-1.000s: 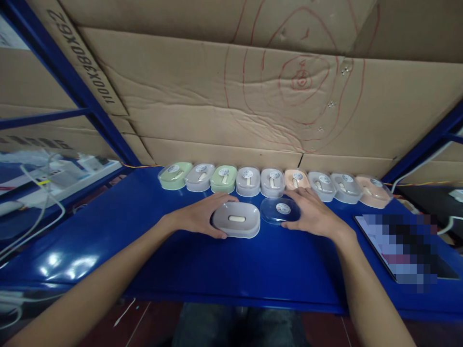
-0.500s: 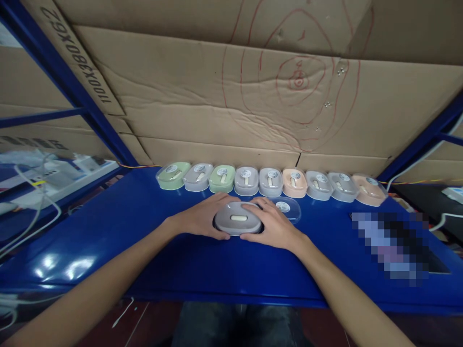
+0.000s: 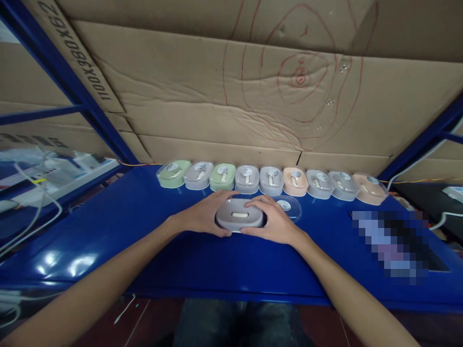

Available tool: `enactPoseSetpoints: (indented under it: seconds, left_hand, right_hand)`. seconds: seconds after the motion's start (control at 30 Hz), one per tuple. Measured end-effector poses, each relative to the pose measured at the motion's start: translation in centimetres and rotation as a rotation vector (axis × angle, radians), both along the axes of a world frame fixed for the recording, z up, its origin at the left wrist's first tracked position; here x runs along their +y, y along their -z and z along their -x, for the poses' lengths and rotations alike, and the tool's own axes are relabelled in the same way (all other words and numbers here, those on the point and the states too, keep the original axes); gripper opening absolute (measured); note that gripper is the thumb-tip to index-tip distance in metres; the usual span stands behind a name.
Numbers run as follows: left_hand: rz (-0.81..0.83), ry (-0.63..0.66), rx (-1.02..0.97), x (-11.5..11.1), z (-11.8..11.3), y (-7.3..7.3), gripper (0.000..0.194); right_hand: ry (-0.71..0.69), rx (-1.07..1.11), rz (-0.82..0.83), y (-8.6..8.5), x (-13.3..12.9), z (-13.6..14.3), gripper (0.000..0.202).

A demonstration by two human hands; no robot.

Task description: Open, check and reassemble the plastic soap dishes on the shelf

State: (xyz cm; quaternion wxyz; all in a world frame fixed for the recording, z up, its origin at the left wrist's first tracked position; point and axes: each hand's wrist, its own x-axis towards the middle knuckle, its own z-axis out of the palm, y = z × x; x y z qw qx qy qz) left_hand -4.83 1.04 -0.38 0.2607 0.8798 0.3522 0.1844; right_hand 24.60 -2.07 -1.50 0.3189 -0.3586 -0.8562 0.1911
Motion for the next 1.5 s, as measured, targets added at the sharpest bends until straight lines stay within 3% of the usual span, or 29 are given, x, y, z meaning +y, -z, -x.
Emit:
enactPoseSetpoints:
  seconds: [0.27, 0.4, 0.53, 0.63, 0.73, 0.9, 1.0, 1.1, 1.3, 1.5]
  left_hand:
    - [0.064, -0.036, -0.031, 0.0, -0.4, 0.0, 0.149]
    - [0.076, -0.031, -0.047, 0.0, -0.3, -0.4, 0.15]
    - [0.05, 0.011, -0.043, 0.4, 0.6, -1.2, 0.134]
    - [0.007, -0.007, 0.079, 0.8, 1.8, -2.0, 0.106]
    - [-0.029, -0.058, 0.201, 1.1, 2.7, -2.7, 0.086]
    - [-0.072, -0.118, 0.228, 1.3, 3.2, -3.0, 0.073]
    - [-0.07, -0.136, 0.185, 1.5, 3.4, -2.7, 0.081]
    - [-0.034, -0.113, 0.147, 1.7, 3.8, -2.5, 0.086]
    - [-0.012, -0.041, 0.111, 1.9, 4.2, -2.7, 0.062]
    - [-0.079, -0.077, 0.127, 2.4, 3.9, -2.2, 0.044]
  right_hand:
    - [0.079, 0.098, -0.026, -0.4, 0.1, 0.2, 0.051]
    - [0.109, 0.141, -0.087, -0.4, 0.1, 0.1, 0.045]
    - [0.164, 0.225, -0.131, -0.7, 0.3, -0.3, 0.037]
    - [0.215, 0.266, -0.158, -1.1, 0.4, -0.9, 0.035]
    - [0.15, 0.274, -0.194, -1.6, 0.0, -1.2, 0.037]
    - [-0.147, 0.145, -0.275, -1.9, -1.3, -0.1, 0.05]
    - [-0.23, 0.063, -0.324, -1.4, -1.9, 1.0, 0.058]
    - [-0.225, -0.04, -0.354, -0.8, -2.2, 1.7, 0.065]
    - [-0.195, -0.182, -0.353, 0.1, -2.3, 2.0, 0.084]
    - [-0.171, -0.164, -0.309, 0.4, -2.4, 2.0, 0.097]
